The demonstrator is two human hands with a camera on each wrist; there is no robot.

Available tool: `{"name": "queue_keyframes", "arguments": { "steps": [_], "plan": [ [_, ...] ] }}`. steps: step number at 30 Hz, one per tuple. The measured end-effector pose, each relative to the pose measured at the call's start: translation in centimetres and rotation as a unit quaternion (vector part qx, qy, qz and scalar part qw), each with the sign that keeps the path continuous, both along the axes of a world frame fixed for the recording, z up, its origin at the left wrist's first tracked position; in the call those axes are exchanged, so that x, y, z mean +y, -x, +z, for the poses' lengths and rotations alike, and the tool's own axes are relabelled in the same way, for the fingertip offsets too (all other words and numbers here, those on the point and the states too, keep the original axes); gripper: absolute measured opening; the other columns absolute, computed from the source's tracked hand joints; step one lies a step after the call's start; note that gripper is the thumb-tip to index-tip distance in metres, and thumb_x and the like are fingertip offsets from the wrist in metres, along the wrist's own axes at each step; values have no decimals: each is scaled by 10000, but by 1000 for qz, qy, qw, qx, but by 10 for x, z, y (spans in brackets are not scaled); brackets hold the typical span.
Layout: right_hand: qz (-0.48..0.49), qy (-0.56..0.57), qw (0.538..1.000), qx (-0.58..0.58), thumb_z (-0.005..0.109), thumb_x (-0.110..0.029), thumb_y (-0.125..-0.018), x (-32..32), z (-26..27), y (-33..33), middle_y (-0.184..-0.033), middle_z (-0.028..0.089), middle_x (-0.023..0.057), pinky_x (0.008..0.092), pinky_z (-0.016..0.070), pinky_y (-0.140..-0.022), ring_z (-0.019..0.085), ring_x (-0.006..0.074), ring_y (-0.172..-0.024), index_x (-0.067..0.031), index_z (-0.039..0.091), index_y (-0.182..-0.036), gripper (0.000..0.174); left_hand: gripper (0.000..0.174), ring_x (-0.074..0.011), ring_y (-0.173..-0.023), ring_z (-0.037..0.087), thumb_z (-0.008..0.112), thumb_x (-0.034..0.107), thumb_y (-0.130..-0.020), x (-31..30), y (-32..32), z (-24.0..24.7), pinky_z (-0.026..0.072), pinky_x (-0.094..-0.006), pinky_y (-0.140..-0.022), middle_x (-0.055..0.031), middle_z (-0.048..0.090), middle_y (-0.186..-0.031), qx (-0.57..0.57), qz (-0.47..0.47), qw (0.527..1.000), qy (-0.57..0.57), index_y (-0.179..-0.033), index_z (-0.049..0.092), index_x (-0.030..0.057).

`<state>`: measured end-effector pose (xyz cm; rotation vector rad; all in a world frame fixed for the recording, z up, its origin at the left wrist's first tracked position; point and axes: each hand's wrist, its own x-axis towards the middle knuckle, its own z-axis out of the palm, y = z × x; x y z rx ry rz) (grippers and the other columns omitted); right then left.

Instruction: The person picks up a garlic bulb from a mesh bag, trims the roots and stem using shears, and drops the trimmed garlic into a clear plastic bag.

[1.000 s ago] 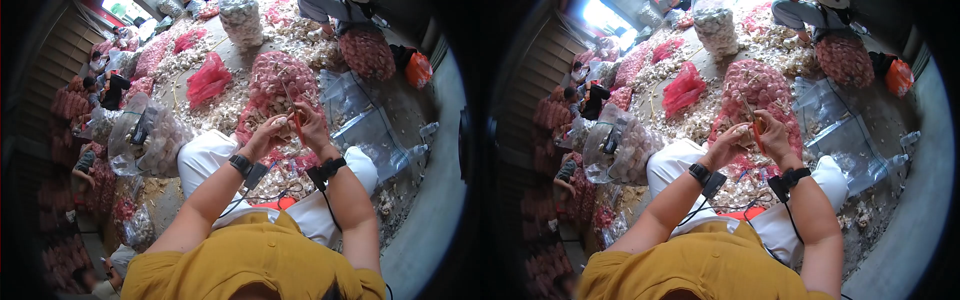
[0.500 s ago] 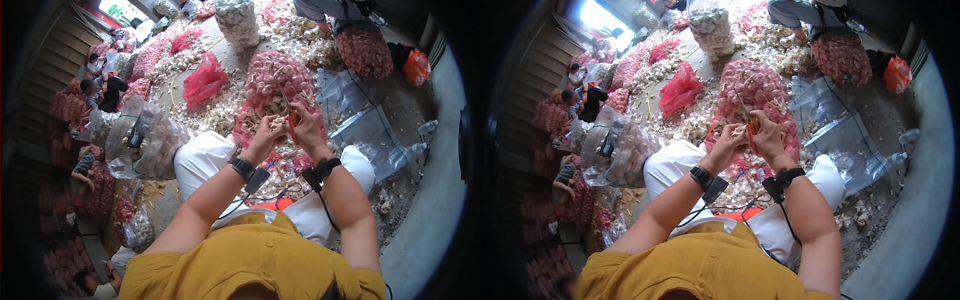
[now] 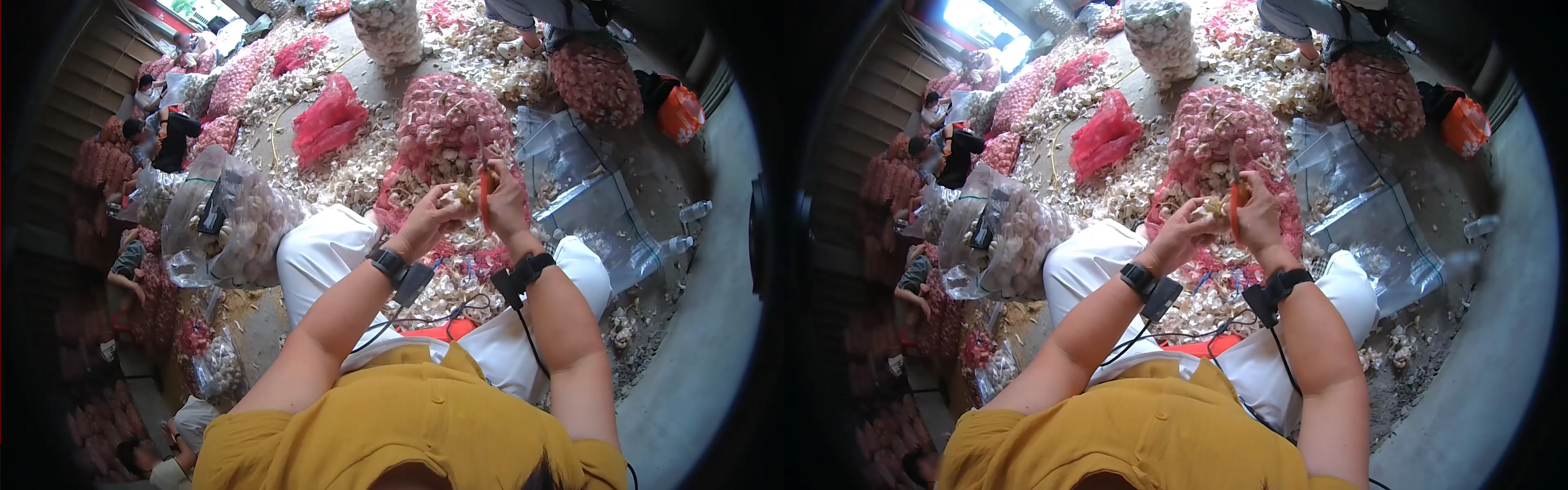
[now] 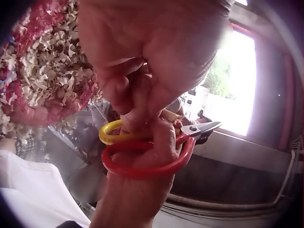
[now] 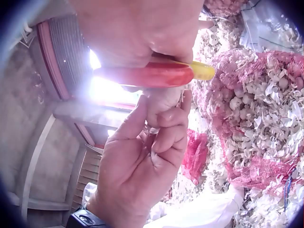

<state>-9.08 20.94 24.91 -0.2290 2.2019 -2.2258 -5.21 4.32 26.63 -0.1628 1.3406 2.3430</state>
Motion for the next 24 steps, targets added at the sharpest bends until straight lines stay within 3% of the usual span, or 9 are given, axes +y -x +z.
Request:
{"name": "queue_keyframes", "arguments": {
  "steps": [2,3,7,10,14,17,22,24],
  "plan": [
    [-95,6,995,0,703,-57,-686,8,-13,13,-785,606,52,284,472,-629,570,118,-691,-58,549,-1027,374,453,-144,-939,596,643,103,-847,-1,-12,12,472,-256,-738,-60,571,-1092,-16,-21,1000,-2,-1236,411,84],
    [-103,-3,993,-61,708,-46,-677,16,-23,21,-806,608,44,284,468,-640,571,118,-711,-59,555,-1028,383,453,-144,-939,596,643,103,-847,-4,-13,13,472,-256,-738,-60,571,-1092,-15,-20,1000,-1,-1236,411,84],
    [-45,9,996,-74,741,-87,-716,17,0,9,-838,634,40,275,472,-658,582,111,-737,-63,551,-1039,376,456,-112,-980,585,668,175,-831,-20,-9,13,462,-232,-770,-38,596,-1078,13,-55,998,-2,-1227,460,88],
    [19,47,998,-41,739,-99,-755,8,21,-7,-846,643,42,260,476,-677,584,103,-756,-62,545,-1050,355,327,-74,-925,579,631,215,-850,-22,-6,7,435,-218,-749,-20,626,-1057,-15,-16,1000,-10,-1142,550,91],
    [96,91,991,-18,706,-56,-784,2,23,-19,-826,641,43,237,479,-673,584,87,-749,-54,545,-1069,327,319,-60,-903,572,634,215,-850,-18,-6,-3,417,-203,-716,-14,624,-1042,-19,1,1000,3,-1131,551,90],
    [124,80,988,-37,690,-48,-780,3,16,-18,-824,641,39,234,480,-649,589,81,-750,-52,548,-1075,327,339,-63,-932,573,627,216,-857,-19,-5,-11,426,-204,-737,-12,613,-1053,-6,-77,997,8,-1157,527,96],
    [111,140,982,-64,655,-18,-760,5,19,-11,-804,594,36,229,468,-631,567,85,-711,-41,535,-1047,312,423,-149,-1044,576,649,209,-859,1,-10,5,470,-301,-870,-45,582,-1125,9,18,1000,12,-1212,462,69],
    [94,159,979,-87,649,-14,-756,6,23,-10,-798,578,27,226,461,-620,556,85,-697,-39,532,-1037,305,438,-169,-1059,573,654,206,-855,-3,-7,-1,469,-321,-891,-58,574,-1146,20,2,1000,-8,-1220,457,63]
  ]
}}
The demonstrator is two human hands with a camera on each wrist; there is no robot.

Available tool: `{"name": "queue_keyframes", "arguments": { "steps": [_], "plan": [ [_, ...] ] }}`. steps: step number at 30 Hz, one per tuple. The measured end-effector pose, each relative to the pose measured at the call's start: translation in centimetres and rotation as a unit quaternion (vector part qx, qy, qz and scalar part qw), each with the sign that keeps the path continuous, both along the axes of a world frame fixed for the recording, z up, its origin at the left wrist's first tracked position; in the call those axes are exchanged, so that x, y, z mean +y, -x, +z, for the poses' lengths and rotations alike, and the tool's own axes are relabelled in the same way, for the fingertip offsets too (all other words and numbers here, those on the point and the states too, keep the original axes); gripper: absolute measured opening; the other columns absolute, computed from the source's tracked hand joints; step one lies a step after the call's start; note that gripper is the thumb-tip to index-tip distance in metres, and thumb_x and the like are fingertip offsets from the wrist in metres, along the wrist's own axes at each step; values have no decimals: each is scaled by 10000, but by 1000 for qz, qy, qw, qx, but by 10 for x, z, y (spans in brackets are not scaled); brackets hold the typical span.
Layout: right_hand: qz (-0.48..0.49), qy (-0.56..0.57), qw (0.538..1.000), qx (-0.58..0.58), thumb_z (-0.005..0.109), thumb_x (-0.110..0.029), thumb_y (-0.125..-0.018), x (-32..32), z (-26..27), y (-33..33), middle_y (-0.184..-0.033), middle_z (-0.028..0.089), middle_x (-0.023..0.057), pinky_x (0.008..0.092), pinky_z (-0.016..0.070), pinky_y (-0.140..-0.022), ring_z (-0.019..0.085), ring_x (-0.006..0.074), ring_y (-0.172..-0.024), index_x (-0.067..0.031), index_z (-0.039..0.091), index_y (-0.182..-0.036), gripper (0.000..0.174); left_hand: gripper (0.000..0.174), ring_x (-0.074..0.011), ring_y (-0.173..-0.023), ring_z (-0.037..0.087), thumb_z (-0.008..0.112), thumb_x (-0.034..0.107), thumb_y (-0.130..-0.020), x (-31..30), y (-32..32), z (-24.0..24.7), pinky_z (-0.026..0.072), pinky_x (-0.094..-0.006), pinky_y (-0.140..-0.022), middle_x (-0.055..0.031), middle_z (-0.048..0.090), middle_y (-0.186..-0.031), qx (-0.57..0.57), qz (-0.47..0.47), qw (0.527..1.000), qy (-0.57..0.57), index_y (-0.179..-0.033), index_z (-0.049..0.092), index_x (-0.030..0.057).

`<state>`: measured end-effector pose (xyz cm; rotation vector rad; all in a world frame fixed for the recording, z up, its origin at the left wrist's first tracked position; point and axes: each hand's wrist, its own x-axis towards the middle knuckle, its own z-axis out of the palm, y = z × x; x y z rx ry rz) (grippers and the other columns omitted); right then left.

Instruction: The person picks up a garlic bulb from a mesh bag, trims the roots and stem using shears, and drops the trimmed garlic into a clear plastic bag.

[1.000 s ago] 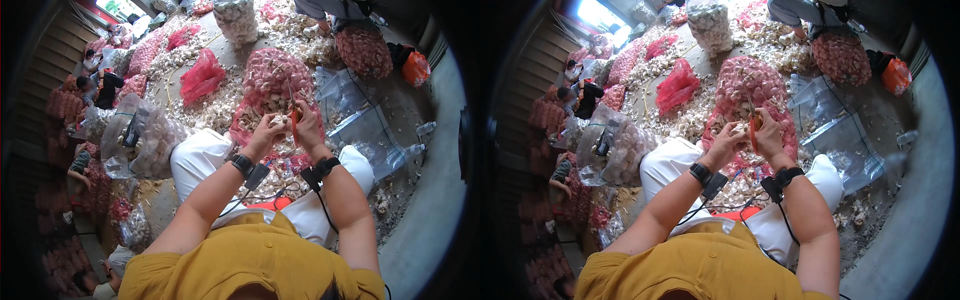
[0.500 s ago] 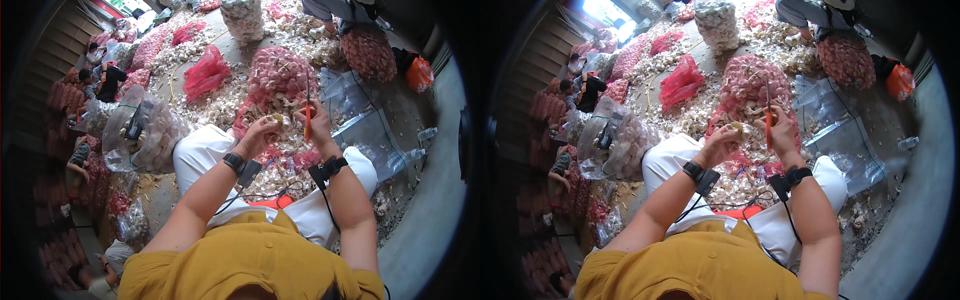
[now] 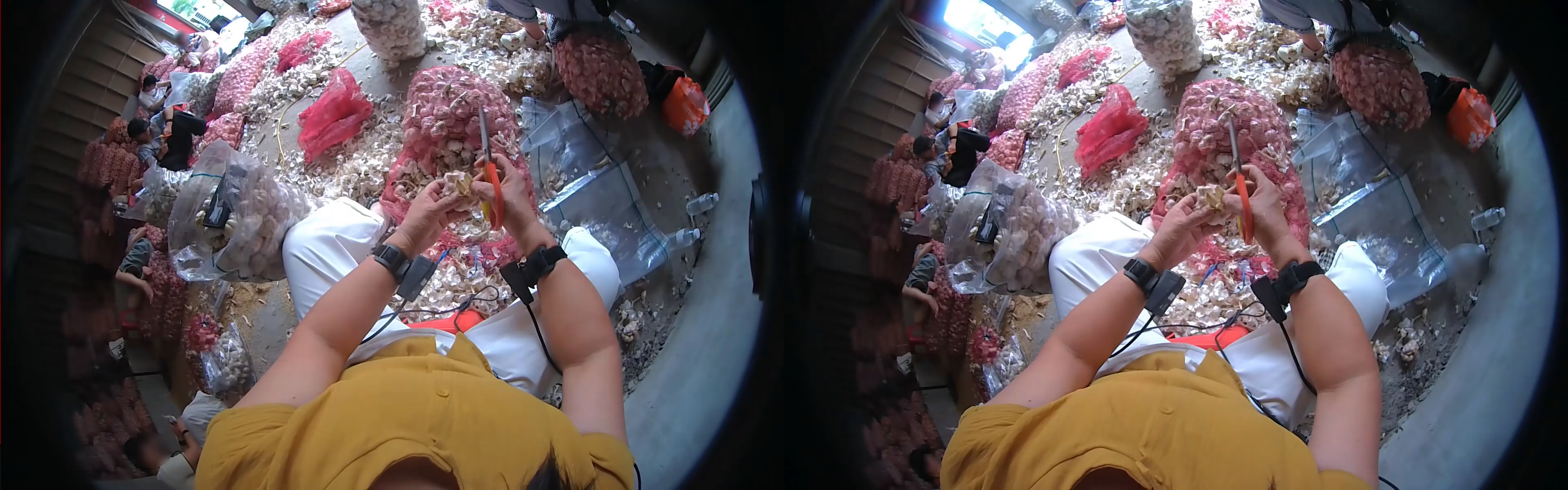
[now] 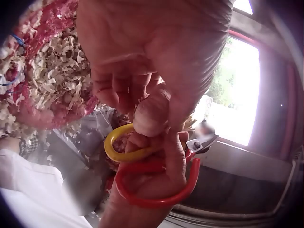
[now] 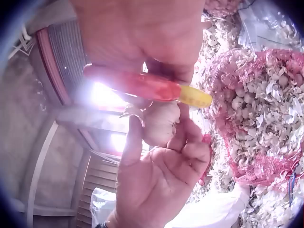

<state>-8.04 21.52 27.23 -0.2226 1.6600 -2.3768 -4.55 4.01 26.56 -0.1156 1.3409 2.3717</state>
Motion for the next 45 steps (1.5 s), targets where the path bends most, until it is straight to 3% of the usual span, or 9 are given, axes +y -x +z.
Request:
{"name": "queue_keyframes", "arguments": {
  "steps": [7,11,19,27,29,31,35,40,45],
  "plan": [
    [-190,-2,978,-86,635,2,-747,15,-27,23,-791,549,-6,217,441,-607,523,82,-656,-36,536,-1023,296,460,-209,-1103,553,621,208,-878,-9,-3,-2,441,-351,-960,-91,554,-1195,15,-31,996,-81,-1268,431,56],
    [-145,-136,980,31,702,-83,-768,17,-13,16,-869,628,30,224,468,-662,582,94,-747,-53,535,-1072,348,447,-202,-1102,550,597,229,-895,-15,-6,-2,445,-355,-948,-83,545,-1209,5,-39,995,-88,-1277,420,77],
    [44,-99,989,96,764,-96,-740,-5,-1,-9,-814,648,23,222,479,-643,573,62,-727,-69,547,-1103,424,449,-166,-1077,558,593,254,-901,-7,-7,-3,476,-354,-887,-50,548,-1164,-22,-12,1000,-17,-1275,400,99],
    [30,-149,985,85,727,-75,-694,1,4,-7,-781,634,28,233,473,-638,563,69,-703,-46,559,-1067,411,493,-118,-984,564,650,216,-864,-5,-4,-11,440,-258,-719,-35,572,-1118,-2,-60,998,-26,-1275,414,79],
    [-94,-187,975,76,690,-65,-692,5,2,2,-787,633,36,246,478,-643,580,95,-708,-42,557,-1058,391,490,-116,-972,564,661,214,-856,-6,-5,-10,428,-250,-697,-33,578,-1106,-6,-70,997,-39,-1266,432,75],
    [-143,-173,972,71,697,-61,-697,11,-20,15,-799,640,49,262,485,-647,600,120,-719,-42,557,-1052,382,555,-160,-1098,542,667,257,-848,-9,-6,-10,440,-300,-899,-58,555,-1191,5,-41,999,-27,-1302,411,68],
    [-233,-213,948,36,687,-18,-718,14,-34,16,-843,632,52,263,489,-666,601,128,-725,-46,553,-1062,371,546,-183,-1138,530,683,245,-833,-11,-3,-1,433,-308,-931,-73,549,-1213,14,-33,999,-10,-1283,431,66],
    [-286,-91,954,6,642,38,-743,20,-41,23,-865,617,25,234,479,-650,587,105,-748,-73,544,-1078,366,476,-178,-1077,559,631,282,-866,-9,-6,3,438,-331,-941,-77,566,-1184,7,-40,995,-96,-1256,456,73],
    [-170,-76,982,43,664,27,-756,19,-11,9,-847,613,17,221,466,-633,569,87,-753,-89,540,-1100,384,428,-159,-1022,590,576,267,-904,-13,-5,2,495,-322,-841,-52,589,-1135,-19,-38,996,-85,-1269,452,80]
  ]
}}
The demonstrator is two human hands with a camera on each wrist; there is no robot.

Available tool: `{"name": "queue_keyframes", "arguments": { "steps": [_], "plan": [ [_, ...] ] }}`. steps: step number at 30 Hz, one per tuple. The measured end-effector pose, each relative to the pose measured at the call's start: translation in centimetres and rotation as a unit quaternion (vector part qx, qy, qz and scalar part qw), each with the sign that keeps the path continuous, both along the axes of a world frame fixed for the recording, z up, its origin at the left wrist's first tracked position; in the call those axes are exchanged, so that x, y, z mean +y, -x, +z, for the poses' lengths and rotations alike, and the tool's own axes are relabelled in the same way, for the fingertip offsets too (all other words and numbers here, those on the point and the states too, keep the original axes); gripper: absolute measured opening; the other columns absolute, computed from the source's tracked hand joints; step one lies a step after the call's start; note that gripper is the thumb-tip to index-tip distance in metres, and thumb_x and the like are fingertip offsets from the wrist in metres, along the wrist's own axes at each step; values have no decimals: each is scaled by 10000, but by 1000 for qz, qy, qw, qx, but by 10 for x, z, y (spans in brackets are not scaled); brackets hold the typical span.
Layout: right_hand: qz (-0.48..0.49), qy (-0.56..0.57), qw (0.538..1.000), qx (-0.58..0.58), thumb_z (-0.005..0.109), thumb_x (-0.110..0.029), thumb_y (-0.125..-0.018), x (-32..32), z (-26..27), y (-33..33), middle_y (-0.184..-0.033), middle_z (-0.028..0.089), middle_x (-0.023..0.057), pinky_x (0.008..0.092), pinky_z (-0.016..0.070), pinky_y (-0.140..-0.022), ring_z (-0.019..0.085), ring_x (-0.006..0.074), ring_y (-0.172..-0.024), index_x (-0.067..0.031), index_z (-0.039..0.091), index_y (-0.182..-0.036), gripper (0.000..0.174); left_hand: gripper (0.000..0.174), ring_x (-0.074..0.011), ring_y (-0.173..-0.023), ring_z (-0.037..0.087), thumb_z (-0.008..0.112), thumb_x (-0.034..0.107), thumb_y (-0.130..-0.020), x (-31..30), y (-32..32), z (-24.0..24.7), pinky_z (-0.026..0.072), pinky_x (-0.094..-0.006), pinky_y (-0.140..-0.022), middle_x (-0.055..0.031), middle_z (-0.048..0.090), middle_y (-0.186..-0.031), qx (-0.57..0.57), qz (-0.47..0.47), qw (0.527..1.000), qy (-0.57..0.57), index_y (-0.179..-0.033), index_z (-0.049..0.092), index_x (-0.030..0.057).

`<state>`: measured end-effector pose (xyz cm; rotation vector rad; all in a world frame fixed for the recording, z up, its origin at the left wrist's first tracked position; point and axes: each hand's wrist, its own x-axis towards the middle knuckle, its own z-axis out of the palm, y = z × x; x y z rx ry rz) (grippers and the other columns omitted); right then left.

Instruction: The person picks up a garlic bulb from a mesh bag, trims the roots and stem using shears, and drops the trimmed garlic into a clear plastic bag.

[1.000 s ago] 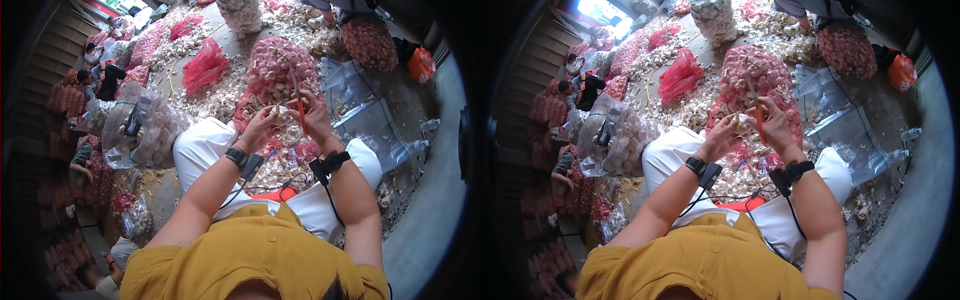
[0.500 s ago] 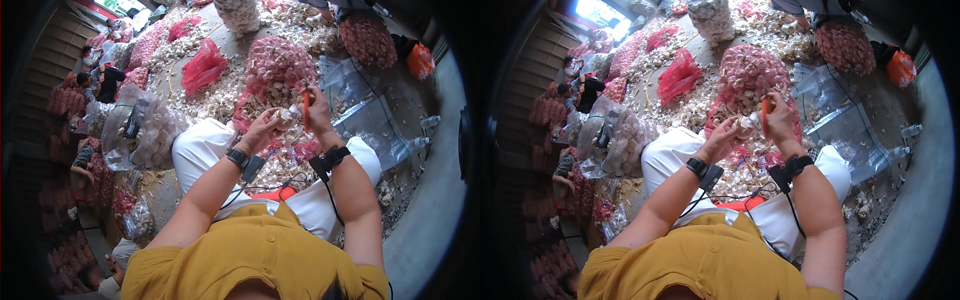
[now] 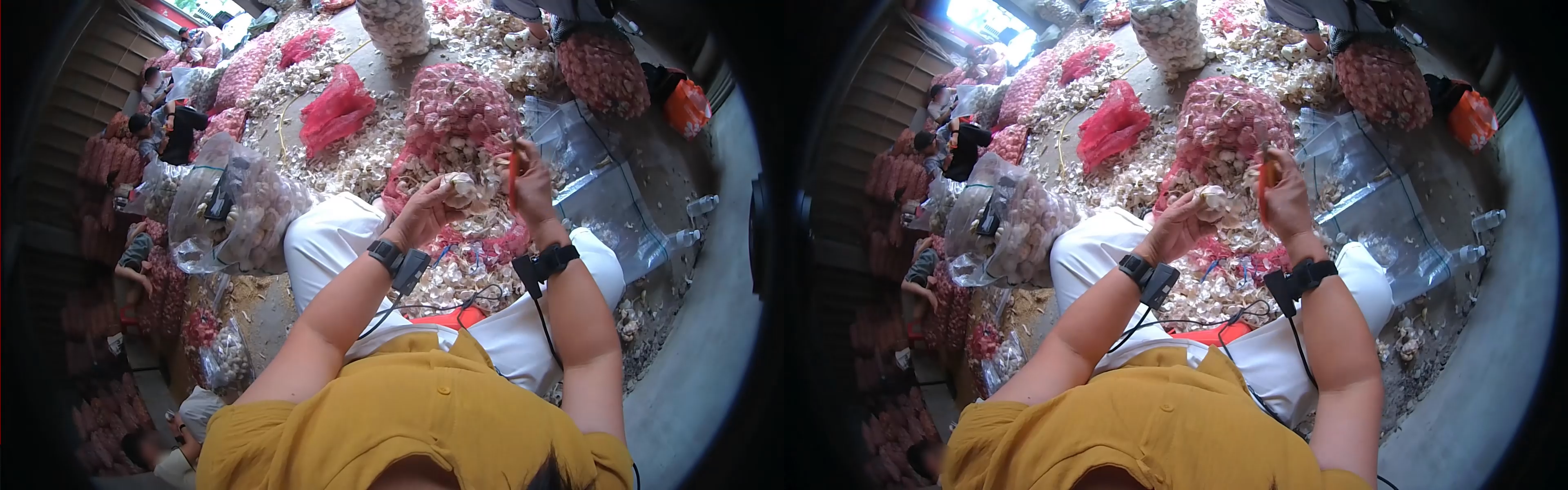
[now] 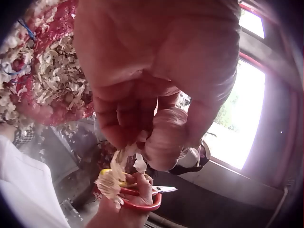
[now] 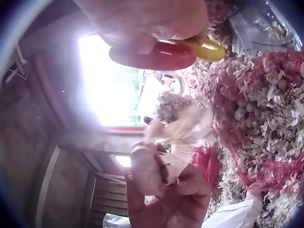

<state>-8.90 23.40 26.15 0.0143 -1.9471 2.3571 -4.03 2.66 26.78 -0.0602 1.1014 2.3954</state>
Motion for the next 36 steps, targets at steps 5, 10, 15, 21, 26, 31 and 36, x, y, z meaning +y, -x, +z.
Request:
{"name": "queue_keyframes", "arguments": {
  "steps": [5,10,15,21,26,31,36],
  "plan": [
    [158,1,986,43,689,-16,-773,-18,3,-17,-837,608,3,219,458,-638,534,52,-747,-71,547,-1127,385,376,-156,-1006,599,477,232,-959,7,3,-3,509,-331,-818,-60,576,-1165,21,-17,999,35,-1295,417,74],
    [181,-32,982,53,668,-37,-795,-18,14,-22,-795,593,-2,209,446,-615,512,38,-712,-46,552,-1105,331,438,-157,-1017,594,531,242,-936,17,3,-3,484,-338,-859,-53,580,-1137,34,-22,997,59,-1317,385,80],
    [170,-58,982,50,659,-26,-761,-17,11,-18,-754,584,9,215,440,-599,510,39,-695,-38,542,-1083,343,441,-154,-1019,593,555,248,-923,21,1,2,465,-355,-889,-49,581,-1129,12,-6,996,91,-1296,391,79],
    [179,-63,981,34,621,18,-748,-14,7,-13,-823,599,21,217,478,-659,562,72,-742,-34,502,-1119,394,382,-168,-1027,594,524,247,-937,17,5,-3,468,-367,-897,-56,581,-1137,8,-24,998,56,-1258,429,62],
    [178,-25,983,-17,634,-8,-736,-13,14,-13,-795,605,32,243,471,-627,552,84,-694,-41,515,-1111,394,376,-183,-1045,589,497,262,-948,16,2,-5,474,-373,-909,-74,577,-1151,-16,-15,1000,8,-1250,453,44],
    [113,53,992,-27,641,-6,-749,-7,-5,-1,-845,614,46,233,476,-668,576,98,-756,-27,516,-1080,355,401,-198,-1067,579,482,288,-952,6,5,-15,472,-378,-919,-79,566,-1177,-17,-4,999,-27,-1270,441,46],
    [-17,-29,998,-55,686,-35,-765,10,-9,9,-868,627,48,246,486,-710,589,106,-787,-52,523,-1065,341,438,-207,-1077,575,497,309,-943,-9,2,-15,481,-359,-881,-71,551,-1206,0,13,1000,-1,-1311,390,96]
  ]
}}
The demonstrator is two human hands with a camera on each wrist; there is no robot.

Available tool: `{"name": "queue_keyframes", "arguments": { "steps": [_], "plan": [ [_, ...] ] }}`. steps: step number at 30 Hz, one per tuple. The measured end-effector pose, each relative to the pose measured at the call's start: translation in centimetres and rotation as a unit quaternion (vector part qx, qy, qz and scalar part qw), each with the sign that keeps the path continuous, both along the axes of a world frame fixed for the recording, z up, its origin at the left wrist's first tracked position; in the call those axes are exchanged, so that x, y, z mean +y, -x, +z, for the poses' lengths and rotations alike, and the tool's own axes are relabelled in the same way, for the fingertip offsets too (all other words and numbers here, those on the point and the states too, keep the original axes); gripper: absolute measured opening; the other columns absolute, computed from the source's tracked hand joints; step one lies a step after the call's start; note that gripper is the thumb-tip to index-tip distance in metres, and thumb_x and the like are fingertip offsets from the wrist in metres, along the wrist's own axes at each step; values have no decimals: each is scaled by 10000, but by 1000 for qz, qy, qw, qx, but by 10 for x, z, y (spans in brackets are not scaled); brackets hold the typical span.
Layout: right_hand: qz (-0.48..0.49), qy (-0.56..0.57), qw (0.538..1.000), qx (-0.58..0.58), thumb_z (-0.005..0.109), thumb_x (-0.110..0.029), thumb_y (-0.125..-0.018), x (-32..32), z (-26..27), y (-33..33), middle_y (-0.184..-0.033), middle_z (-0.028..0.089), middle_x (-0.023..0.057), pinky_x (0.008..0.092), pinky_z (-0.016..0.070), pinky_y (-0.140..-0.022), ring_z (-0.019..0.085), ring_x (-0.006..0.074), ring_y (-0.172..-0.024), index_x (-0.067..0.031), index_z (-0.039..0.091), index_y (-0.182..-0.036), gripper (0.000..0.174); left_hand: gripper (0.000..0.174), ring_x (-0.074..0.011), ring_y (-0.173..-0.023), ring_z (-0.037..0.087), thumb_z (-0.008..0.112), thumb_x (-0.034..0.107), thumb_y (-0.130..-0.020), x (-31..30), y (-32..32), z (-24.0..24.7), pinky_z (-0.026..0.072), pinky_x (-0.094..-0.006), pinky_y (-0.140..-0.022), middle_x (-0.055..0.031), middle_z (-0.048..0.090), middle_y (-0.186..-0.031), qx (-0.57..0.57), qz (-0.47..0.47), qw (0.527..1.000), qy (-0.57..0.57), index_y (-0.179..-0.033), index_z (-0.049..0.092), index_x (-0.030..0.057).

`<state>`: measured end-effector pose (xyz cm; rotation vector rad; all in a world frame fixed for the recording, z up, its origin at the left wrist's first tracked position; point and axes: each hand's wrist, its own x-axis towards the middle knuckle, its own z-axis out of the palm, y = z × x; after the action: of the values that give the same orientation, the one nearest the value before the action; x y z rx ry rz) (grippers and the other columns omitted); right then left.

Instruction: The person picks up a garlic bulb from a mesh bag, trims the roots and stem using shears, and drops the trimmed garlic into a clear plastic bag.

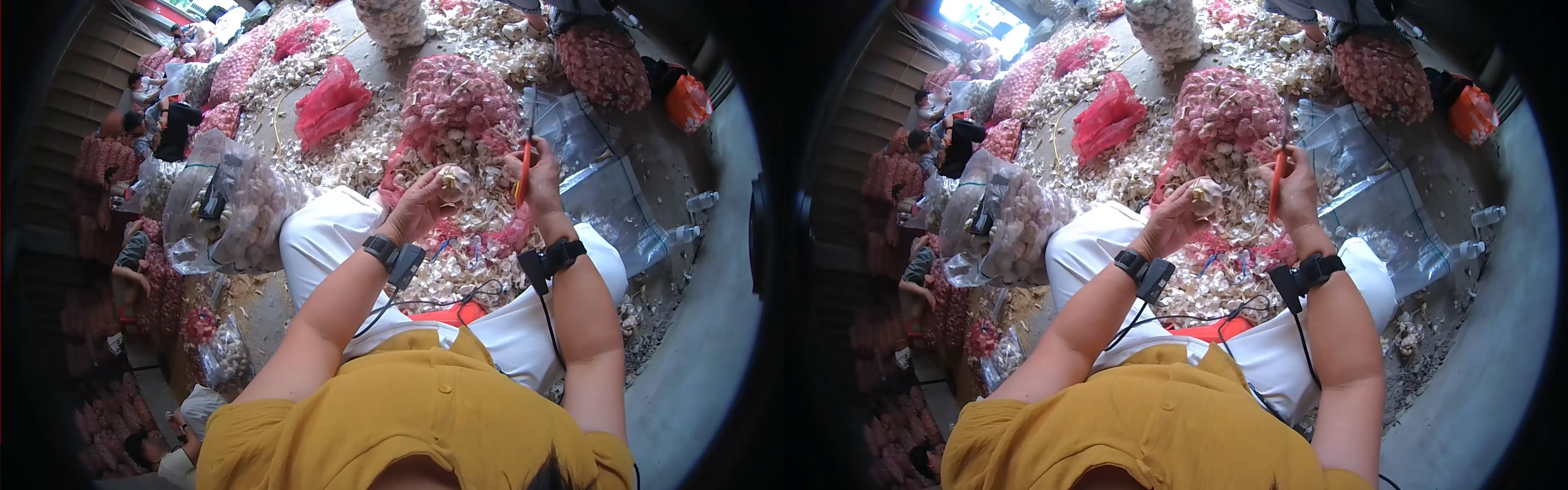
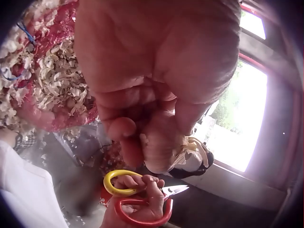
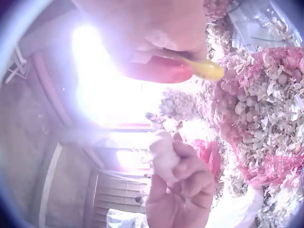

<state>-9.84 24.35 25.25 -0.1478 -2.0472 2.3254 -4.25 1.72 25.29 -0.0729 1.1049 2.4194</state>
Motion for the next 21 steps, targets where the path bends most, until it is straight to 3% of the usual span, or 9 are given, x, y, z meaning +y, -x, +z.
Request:
{"name": "queue_keyframes", "arguments": {
  "steps": [2,3,7,11,14,16,19,21],
  "plan": [
    [94,17,995,33,730,-68,-751,-10,14,-12,-879,636,44,246,489,-712,595,105,-786,-63,525,-1087,394,466,-214,-1075,576,499,318,-941,1,1,2,481,-345,-857,-70,544,-1219,11,4,1000,21,-1337,360,116],
    [112,-26,991,62,753,-89,-743,-15,14,-16,-879,641,41,243,489,-707,595,102,-777,-66,525,-1108,432,476,-220,-1074,577,503,318,-940,2,2,4,489,-340,-833,-73,544,-1216,14,-4,999,28,-1344,346,122],
    [191,-2,979,67,743,-95,-761,-23,27,-31,-885,647,44,236,487,-696,589,93,-779,-64,526,-1122,422,475,-219,-1035,591,513,322,-937,10,2,-1,503,-324,-781,-70,551,-1193,30,-28,998,53,-1336,360,113],
    [194,-33,976,92,742,-75,-754,-24,23,-30,-869,637,42,226,479,-680,575,84,-772,-57,529,-1130,432,456,-194,-972,607,511,314,-942,18,2,-1,506,-308,-742,-61,566,-1153,24,-29,998,48,-1326,389,101],
    [219,8,972,81,739,-53,-739,-25,12,-30,-846,618,39,222,469,-668,552,73,-767,-46,534,-1128,440,458,-160,-948,599,509,311,-943,19,3,-2,504,-292,-722,-46,567,-1132,25,-57,997,48,-1329,401,89],
    [235,-40,965,111,736,-49,-730,-23,16,-32,-825,602,35,218,463,-654,538,67,-753,-37,536,-1124,443,478,-143,-975,583,511,312,-940,20,3,-5,493,-280,-727,-42,567,-1131,19,-79,994,72,-1342,388,84],
    [213,-71,971,81,737,-52,-730,-21,25,-34,-816,599,34,221,459,-641,535,69,-726,-35,534,-1109,430,446,-132,-916,582,506,307,-946,27,-2,-2,456,-248,-656,-37,572,-1102,19,-58,998,25,-1325,416,90],
    [186,-69,976,84,730,-49,-738,-18,20,-30,-811,601,30,225,466,-643,545,75,-720,-34,536,-1100,411,462,-132,-945,577,512,308,-943,27,-2,1,457,-251,-677,-39,568,-1121,25,-47,998,26,-1334,406,86]
  ]
}}
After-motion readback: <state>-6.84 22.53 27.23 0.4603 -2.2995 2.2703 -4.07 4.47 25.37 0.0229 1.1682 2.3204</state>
